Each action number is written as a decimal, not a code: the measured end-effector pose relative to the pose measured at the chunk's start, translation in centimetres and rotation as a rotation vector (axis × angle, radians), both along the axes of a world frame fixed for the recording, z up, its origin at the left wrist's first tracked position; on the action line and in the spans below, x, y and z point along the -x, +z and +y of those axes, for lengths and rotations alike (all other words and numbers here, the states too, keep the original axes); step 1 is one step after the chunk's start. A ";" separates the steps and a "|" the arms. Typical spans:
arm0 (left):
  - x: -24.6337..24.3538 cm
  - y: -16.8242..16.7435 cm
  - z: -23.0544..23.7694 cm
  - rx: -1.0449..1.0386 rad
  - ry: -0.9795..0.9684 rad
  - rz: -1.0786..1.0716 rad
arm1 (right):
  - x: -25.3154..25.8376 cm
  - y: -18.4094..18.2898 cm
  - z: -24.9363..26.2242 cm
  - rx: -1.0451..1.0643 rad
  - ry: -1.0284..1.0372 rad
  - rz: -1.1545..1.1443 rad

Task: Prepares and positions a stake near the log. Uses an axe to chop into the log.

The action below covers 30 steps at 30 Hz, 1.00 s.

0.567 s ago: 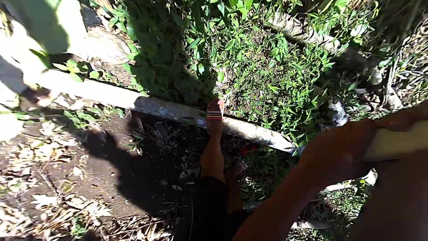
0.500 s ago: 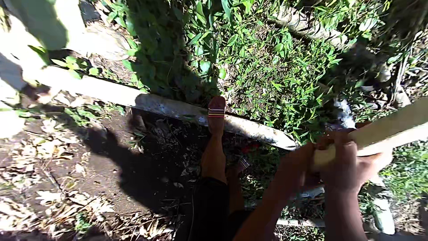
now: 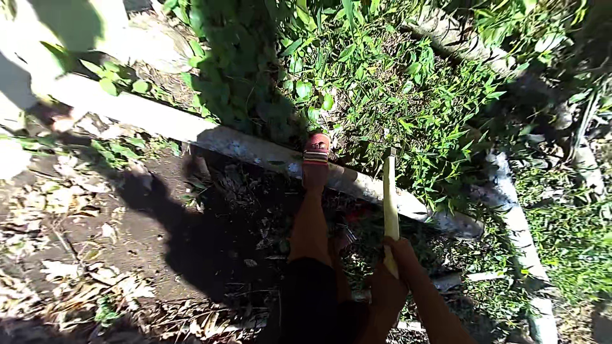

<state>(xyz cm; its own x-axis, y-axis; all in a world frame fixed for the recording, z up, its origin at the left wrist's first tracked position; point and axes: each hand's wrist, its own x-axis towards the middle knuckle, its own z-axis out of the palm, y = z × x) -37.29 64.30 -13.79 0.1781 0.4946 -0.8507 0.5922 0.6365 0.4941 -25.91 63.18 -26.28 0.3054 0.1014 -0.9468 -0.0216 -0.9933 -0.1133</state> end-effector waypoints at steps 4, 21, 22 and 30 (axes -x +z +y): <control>-4.0 -4.6 -3.9 0.358 -0.120 0.020 | -1.9 3.8 0.4 -0.104 -0.060 -0.089; -12.3 -0.1 6.2 -0.634 -0.510 -0.548 | -10.1 16.9 5.3 -1.073 -0.537 -0.640; -9.3 -1.6 3.3 -0.477 -0.487 -0.466 | -6.9 14.3 3.4 -0.921 -0.522 -0.644; -3.5 9.7 13.8 -0.071 0.068 0.250 | 3.3 -1.5 -4.2 0.036 -0.196 0.015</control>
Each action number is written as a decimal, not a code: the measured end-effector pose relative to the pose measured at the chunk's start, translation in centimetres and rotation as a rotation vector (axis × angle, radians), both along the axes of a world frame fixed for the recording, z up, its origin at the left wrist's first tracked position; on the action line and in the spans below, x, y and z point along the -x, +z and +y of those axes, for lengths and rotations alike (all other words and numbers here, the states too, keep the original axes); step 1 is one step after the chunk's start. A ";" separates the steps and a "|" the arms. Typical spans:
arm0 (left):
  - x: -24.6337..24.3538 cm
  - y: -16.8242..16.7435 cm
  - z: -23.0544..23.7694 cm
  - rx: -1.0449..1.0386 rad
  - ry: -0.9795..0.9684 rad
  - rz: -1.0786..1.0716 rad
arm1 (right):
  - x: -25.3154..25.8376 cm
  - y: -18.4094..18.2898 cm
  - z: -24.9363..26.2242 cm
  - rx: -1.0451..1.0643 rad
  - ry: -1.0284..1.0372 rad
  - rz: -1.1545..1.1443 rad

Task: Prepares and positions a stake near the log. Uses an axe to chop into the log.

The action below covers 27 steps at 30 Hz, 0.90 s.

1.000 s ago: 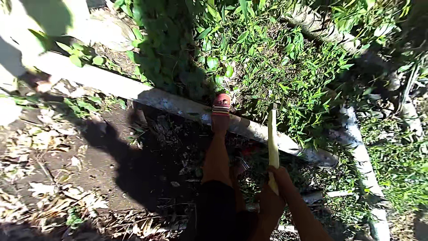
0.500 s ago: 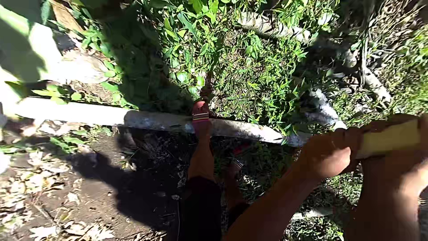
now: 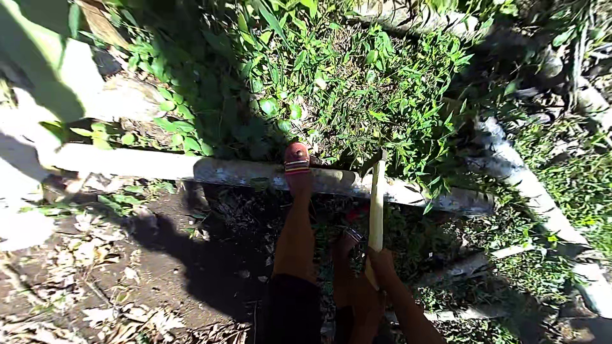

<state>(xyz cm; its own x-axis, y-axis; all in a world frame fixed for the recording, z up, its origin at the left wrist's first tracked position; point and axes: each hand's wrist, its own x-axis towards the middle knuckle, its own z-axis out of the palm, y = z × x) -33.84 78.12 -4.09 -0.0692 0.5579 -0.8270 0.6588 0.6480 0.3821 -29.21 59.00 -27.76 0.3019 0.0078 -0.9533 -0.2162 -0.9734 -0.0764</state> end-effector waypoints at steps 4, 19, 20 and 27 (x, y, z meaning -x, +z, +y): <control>0.4 5.5 2.8 0.319 -0.178 0.010 | -1.3 -0.1 0.9 -0.041 -0.053 0.028; -10.2 -7.9 -9.0 -0.297 -0.643 -0.710 | -16.7 18.0 7.7 -0.971 -0.306 -0.709; -12.1 -6.5 -7.0 -0.401 -0.708 -0.748 | -18.6 19.6 8.3 -1.049 -0.384 -0.705; -13.1 -7.7 -4.2 -0.671 -0.805 -0.852 | -20.0 18.3 8.3 -1.176 -0.488 -0.644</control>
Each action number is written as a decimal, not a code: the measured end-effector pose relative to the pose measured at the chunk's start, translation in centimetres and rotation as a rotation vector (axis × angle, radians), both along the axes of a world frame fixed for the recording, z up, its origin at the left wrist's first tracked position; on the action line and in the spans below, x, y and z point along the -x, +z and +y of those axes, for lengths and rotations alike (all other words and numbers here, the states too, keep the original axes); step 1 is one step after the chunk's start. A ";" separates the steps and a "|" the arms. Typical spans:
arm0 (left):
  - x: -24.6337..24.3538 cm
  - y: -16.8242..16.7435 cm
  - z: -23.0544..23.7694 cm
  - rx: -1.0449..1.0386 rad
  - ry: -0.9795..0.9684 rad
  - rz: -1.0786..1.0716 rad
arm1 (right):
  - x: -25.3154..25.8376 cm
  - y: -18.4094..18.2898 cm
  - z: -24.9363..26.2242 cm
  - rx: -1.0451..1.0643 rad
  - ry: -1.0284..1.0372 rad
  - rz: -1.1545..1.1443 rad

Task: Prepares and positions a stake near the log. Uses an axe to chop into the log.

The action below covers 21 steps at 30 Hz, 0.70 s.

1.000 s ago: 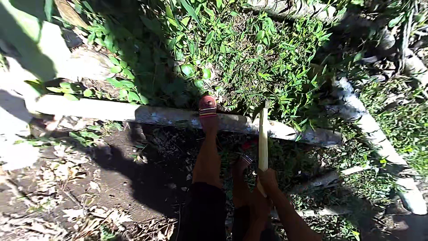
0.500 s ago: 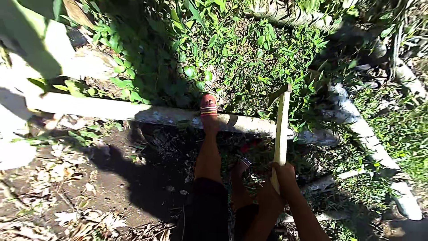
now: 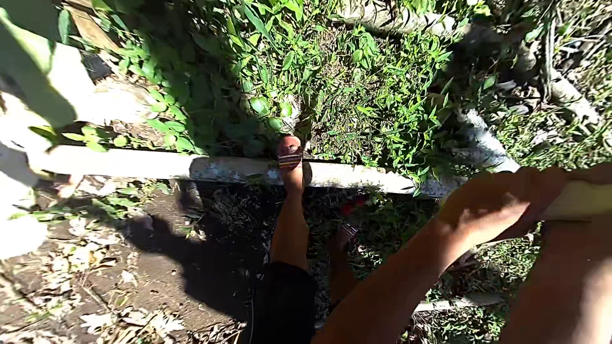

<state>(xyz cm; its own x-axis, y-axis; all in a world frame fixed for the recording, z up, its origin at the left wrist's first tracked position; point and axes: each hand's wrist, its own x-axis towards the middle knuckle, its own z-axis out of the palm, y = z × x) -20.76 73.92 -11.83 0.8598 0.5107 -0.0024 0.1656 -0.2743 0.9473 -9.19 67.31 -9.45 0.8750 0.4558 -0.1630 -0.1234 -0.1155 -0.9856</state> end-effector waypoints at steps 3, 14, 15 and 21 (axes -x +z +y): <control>9.5 -8.1 -9.9 0.259 0.432 0.047 | 12.6 -7.8 -4.3 0.533 0.017 0.005; 11.8 5.3 0.9 0.619 0.861 0.675 | 17.8 -19.4 -10.3 0.900 0.230 0.879; 12.0 5.2 0.2 0.662 0.860 0.697 | 17.8 -18.8 -10.2 0.901 0.217 0.886; 15.7 -7.3 -14.5 0.473 0.338 1.154 | 19.1 -18.8 -9.2 0.576 0.143 1.126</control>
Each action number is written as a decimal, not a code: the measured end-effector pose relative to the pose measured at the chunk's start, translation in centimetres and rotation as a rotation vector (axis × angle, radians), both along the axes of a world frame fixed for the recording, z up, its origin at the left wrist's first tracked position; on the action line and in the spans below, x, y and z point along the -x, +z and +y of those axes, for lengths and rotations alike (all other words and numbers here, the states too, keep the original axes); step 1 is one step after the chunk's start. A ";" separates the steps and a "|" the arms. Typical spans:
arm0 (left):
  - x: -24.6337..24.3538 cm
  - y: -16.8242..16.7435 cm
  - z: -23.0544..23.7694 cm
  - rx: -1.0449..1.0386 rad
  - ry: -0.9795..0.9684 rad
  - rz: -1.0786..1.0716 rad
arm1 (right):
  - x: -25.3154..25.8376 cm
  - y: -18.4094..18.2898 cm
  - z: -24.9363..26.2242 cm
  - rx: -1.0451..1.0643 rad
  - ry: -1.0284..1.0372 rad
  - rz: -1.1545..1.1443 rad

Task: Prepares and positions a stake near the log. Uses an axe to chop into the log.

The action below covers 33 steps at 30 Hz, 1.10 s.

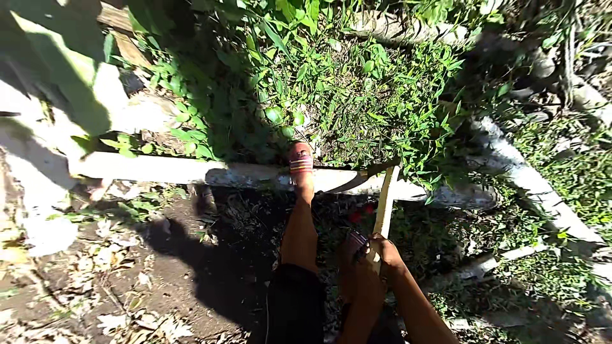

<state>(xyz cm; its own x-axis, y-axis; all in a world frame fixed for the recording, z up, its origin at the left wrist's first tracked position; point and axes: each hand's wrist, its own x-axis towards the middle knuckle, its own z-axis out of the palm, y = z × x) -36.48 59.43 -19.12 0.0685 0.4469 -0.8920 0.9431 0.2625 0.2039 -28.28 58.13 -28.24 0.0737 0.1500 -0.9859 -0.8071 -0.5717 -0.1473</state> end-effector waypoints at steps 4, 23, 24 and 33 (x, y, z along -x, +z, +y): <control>-0.8 0.7 0.8 0.125 -0.327 0.122 | 0.3 0.2 0.2 -0.173 -0.269 0.184; 0.9 5.4 1.6 0.389 0.239 -0.177 | -1.1 5.6 1.3 0.086 0.630 -0.424; 0.6 5.4 1.1 0.421 0.294 -0.202 | -1.4 6.1 1.5 0.102 0.692 -0.430; -1.8 3.4 -2.5 0.402 0.541 -0.302 | -2.4 7.4 2.8 0.260 0.898 -0.477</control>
<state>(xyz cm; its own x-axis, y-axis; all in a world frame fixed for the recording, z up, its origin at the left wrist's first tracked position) -34.66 56.97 -15.70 0.1998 0.1306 -0.9711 0.5787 0.7841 0.2245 -25.91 60.90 -20.86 0.4300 0.1295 -0.8935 0.0390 -0.9914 -0.1249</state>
